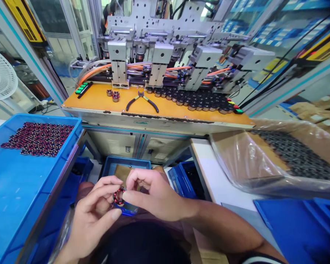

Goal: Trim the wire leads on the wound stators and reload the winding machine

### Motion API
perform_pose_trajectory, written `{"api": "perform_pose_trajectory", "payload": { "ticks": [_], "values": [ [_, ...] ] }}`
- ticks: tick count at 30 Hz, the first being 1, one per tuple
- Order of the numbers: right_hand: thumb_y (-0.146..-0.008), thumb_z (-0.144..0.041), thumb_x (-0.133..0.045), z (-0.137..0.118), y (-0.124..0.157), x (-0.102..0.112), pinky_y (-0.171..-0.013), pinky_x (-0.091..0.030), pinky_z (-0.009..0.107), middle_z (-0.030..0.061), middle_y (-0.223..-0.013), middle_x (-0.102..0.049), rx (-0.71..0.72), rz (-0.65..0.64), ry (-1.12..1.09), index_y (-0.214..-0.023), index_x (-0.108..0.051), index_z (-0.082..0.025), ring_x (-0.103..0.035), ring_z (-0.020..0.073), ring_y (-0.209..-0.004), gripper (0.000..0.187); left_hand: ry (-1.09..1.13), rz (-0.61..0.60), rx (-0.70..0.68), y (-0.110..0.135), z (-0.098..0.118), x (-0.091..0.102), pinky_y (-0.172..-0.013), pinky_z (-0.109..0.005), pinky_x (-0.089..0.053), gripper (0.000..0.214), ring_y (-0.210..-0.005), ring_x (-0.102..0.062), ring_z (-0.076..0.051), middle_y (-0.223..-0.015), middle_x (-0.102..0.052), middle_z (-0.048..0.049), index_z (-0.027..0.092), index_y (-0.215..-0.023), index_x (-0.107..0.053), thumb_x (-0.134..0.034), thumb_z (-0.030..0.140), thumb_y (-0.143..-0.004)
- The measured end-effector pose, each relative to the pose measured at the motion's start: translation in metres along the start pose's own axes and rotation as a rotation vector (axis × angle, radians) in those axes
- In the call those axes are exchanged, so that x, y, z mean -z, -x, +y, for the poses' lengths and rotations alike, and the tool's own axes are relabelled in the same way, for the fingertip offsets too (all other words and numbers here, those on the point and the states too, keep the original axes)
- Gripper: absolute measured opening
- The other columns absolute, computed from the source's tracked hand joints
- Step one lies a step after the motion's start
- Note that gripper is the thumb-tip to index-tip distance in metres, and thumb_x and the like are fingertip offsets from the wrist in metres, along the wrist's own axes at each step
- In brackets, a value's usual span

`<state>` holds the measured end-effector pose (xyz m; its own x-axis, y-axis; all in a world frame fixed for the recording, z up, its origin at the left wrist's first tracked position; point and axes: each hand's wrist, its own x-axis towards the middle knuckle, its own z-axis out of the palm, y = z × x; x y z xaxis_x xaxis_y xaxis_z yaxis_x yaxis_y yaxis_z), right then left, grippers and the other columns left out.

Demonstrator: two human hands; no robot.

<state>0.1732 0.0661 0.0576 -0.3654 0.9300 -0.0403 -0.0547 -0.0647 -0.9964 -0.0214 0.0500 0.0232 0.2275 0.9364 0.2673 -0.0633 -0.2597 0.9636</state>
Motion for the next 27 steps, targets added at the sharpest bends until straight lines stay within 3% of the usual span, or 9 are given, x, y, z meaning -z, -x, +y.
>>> {"api": "perform_pose_trajectory", "payload": {
  "ticks": [7, 14, 18, 22, 24, 27],
  "values": [
    [-0.084, -0.028, -0.064, 0.010, -0.001, 0.004, -0.061, -0.039, 0.023, -0.0024, -0.067, -0.055, -0.020, -0.060, -0.014, -0.069, -0.059, -0.015, -0.048, 0.0088, -0.063, 0.020, 0.069, 0.013, 0.059, 0.001, -0.007, -0.002, -0.079, -0.030, -0.060, 0.028, -0.097, -0.069, -0.021, -0.104, -0.071, -0.0098, 0.026, -0.102, -0.078, -0.078, 0.014, -0.077],
    [-0.075, -0.035, -0.076, -0.004, -0.001, 0.017, -0.053, -0.037, 0.021, -0.0029, -0.064, -0.056, -0.171, -0.105, -0.047, -0.071, -0.059, -0.015, -0.046, 0.0077, -0.057, 0.027, 0.199, -0.036, 0.133, 0.000, -0.008, 0.000, -0.078, -0.024, -0.058, 0.026, -0.097, -0.069, -0.018, -0.104, -0.071, -0.0083, 0.024, -0.100, -0.076, -0.077, 0.013, -0.077],
    [-0.079, -0.030, -0.073, -0.005, -0.002, 0.018, -0.052, -0.035, 0.020, -0.0053, -0.060, -0.052, -0.158, -0.150, -0.029, -0.069, -0.060, -0.015, -0.044, 0.0061, -0.054, 0.022, 0.165, -0.059, 0.171, -0.001, -0.003, -0.001, -0.080, -0.023, -0.057, 0.023, -0.097, -0.069, -0.017, -0.104, -0.071, -0.0087, 0.023, -0.097, -0.077, -0.078, 0.013, -0.076],
    [-0.077, -0.035, -0.078, -0.003, -0.006, 0.036, -0.056, -0.038, 0.021, -0.0037, -0.064, -0.056, -0.185, -0.161, 0.020, -0.069, -0.059, -0.014, -0.048, 0.0072, -0.058, 0.030, 0.189, -0.091, 0.253, 0.001, 0.004, 0.001, -0.077, -0.021, -0.057, 0.022, -0.089, -0.070, -0.016, -0.104, -0.071, -0.0083, 0.023, -0.096, -0.078, -0.080, 0.017, -0.075],
    [-0.077, -0.036, -0.079, -0.006, -0.011, 0.043, -0.060, -0.041, 0.022, -0.0022, -0.071, -0.058, -0.112, -0.191, 0.092, -0.076, -0.063, -0.014, -0.050, 0.0085, -0.063, 0.027, 0.223, -0.127, 0.287, 0.000, 0.007, 0.001, -0.077, -0.021, -0.057, 0.025, -0.087, -0.071, -0.016, -0.104, -0.072, -0.0076, 0.024, -0.097, -0.079, -0.081, 0.018, -0.074],
    [-0.076, -0.029, -0.082, -0.015, -0.022, 0.042, -0.079, -0.047, 0.026, 0.0023, -0.093, -0.062, 0.151, -0.306, 0.211, -0.094, -0.068, -0.014, -0.056, 0.0122, -0.084, 0.027, 0.275, -0.192, 0.352, -0.002, 0.010, -0.003, -0.079, -0.021, -0.057, 0.029, -0.086, -0.072, -0.016, -0.104, -0.075, -0.0067, 0.025, -0.099, -0.079, -0.083, 0.019, -0.072]
  ]
}}
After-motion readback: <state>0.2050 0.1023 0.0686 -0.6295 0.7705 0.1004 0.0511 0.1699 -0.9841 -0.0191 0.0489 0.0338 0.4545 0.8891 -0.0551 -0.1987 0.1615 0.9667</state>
